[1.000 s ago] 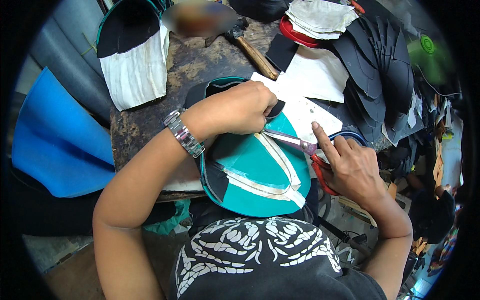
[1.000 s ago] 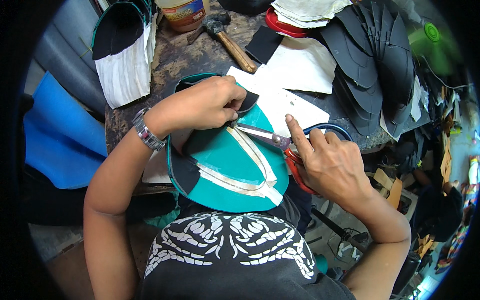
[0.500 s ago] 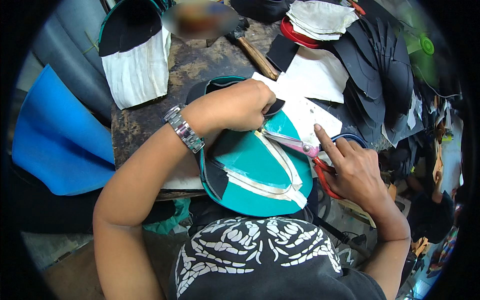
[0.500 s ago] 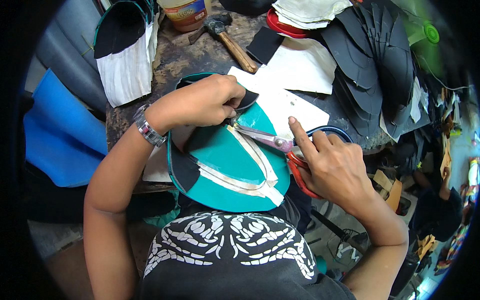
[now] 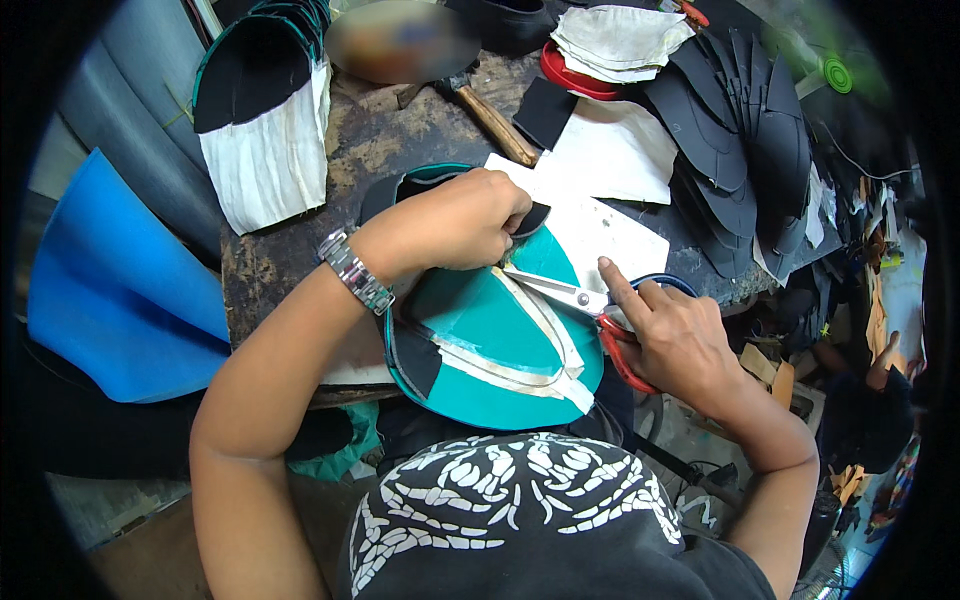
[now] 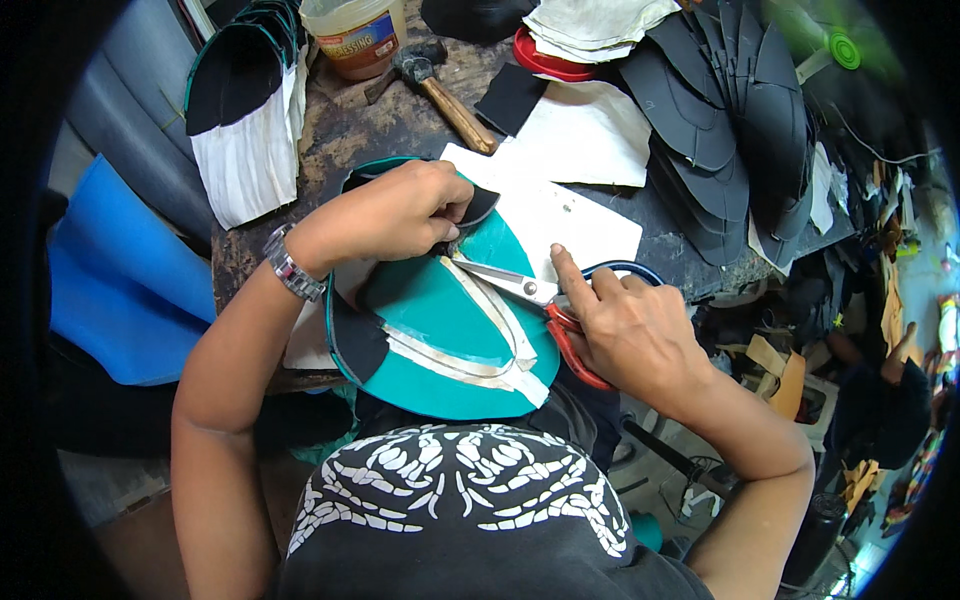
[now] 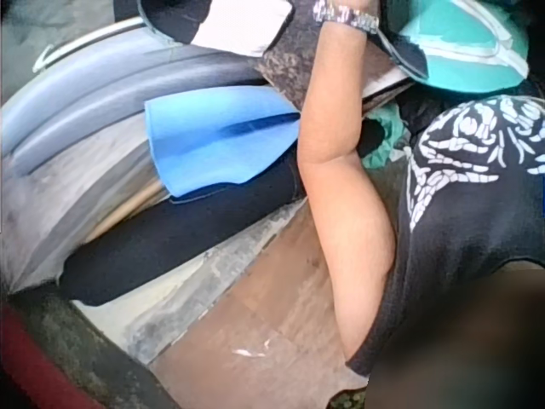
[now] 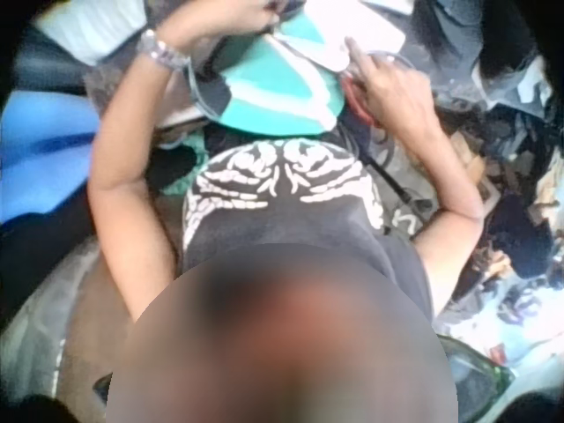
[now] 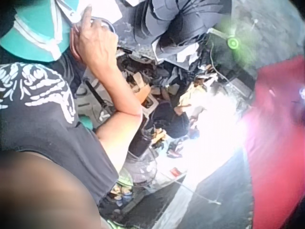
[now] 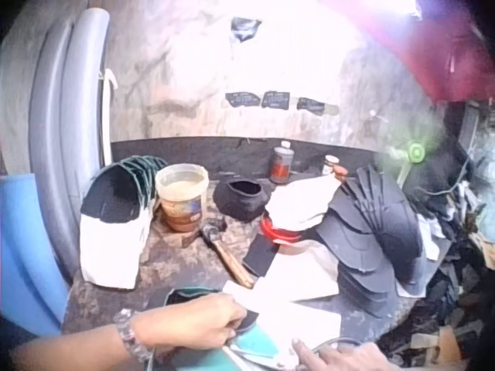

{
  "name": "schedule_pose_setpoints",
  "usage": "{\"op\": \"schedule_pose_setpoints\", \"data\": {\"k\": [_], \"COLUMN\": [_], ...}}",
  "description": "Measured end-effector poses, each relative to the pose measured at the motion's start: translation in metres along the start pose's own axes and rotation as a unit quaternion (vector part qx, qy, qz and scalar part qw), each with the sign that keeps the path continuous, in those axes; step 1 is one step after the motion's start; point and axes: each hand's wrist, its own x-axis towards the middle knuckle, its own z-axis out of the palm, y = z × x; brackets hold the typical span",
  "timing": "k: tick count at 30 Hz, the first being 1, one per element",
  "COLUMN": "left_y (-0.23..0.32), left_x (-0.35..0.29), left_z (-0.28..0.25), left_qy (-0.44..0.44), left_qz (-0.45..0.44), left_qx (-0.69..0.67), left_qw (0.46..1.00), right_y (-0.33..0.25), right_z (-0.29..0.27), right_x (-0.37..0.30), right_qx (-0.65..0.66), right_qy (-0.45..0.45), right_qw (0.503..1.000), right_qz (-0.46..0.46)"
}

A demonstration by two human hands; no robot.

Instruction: The person assembles shoe components by hand, using a hammer to press black foam pieces onto a green shoe base. They repeatedly pick up foam pieces, align them, and tap them into place, then trim excess material with scissors.

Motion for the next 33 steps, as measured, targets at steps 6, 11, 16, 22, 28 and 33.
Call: {"op": "schedule_pose_setpoints", "data": {"k": [6, 11, 16, 22, 28, 33], "left_y": [0.002, 0.001, 0.001, -0.002, -0.004, 0.001], "left_x": [-0.001, 0.000, 0.000, 0.002, 0.000, -0.005], "left_z": [0.001, 0.002, 0.004, 0.007, 0.006, 0.009], "left_qy": [0.008, 0.022, 0.028, 0.046, 0.059, 0.058], "left_qz": [-0.009, 0.003, -0.001, 0.014, 0.026, 0.016], "left_qx": [0.004, 0.008, 0.008, 0.013, 0.024, 0.022], "left_qw": [1.000, 1.000, 1.000, 0.999, 0.998, 0.998], "right_y": [0.003, 0.001, -0.005, -0.007, 0.017, 0.055], "right_z": [0.004, 0.007, 0.008, 0.009, 0.015, 0.032], "right_x": [-0.004, -0.005, -0.004, 0.000, -0.014, -0.026], "right_qx": [0.003, 0.016, 0.009, -0.029, 0.070, 0.220], "right_qy": [0.008, 0.014, 0.015, 0.015, 0.008, 0.058], "right_qw": [1.000, 0.999, 0.999, 0.999, 0.996, 0.910], "right_qz": [0.029, 0.033, 0.036, 0.004, 0.061, 0.346]}}
